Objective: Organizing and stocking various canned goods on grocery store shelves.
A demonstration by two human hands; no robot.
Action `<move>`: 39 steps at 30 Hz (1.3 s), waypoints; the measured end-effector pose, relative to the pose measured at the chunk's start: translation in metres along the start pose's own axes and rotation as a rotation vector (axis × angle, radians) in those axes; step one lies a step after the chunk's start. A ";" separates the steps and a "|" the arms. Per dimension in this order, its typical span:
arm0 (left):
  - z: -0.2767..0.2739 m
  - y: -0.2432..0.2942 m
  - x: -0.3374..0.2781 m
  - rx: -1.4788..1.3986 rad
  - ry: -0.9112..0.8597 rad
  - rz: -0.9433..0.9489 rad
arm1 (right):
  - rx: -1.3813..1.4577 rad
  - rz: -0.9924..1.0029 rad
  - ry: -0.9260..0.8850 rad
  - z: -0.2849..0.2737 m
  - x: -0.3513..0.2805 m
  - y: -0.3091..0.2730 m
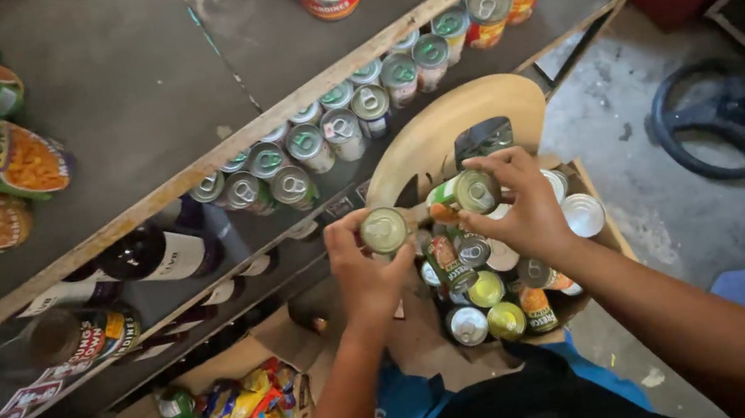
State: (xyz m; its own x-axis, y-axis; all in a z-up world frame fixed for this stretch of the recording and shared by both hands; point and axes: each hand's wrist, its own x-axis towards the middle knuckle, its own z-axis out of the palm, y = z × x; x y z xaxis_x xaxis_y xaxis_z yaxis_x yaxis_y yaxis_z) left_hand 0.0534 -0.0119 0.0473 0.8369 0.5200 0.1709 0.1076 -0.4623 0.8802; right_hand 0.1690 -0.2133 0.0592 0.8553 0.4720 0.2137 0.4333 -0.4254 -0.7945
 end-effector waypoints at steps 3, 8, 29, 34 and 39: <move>-0.019 -0.002 0.005 -0.008 0.156 -0.061 | 0.113 -0.077 -0.025 0.018 0.012 -0.019; -0.061 -0.037 0.008 0.107 0.410 -0.039 | 0.181 -0.163 -0.102 0.073 0.034 -0.049; -0.115 -0.171 0.087 0.323 0.347 -0.097 | -0.137 -0.409 -0.031 0.284 0.109 -0.054; -0.115 -0.124 0.069 0.454 0.404 0.109 | -0.100 -0.384 -0.034 0.259 0.101 -0.077; -0.102 -0.068 0.045 0.680 0.393 0.249 | -0.108 -0.491 -0.013 0.199 0.080 -0.117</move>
State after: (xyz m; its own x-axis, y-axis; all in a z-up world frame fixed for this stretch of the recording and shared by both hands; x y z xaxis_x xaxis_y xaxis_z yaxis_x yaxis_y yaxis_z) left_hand 0.0289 0.1158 0.0400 0.6441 0.4996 0.5792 0.3506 -0.8658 0.3570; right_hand 0.1305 0.0275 0.0560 0.5400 0.6456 0.5400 0.8111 -0.2278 -0.5387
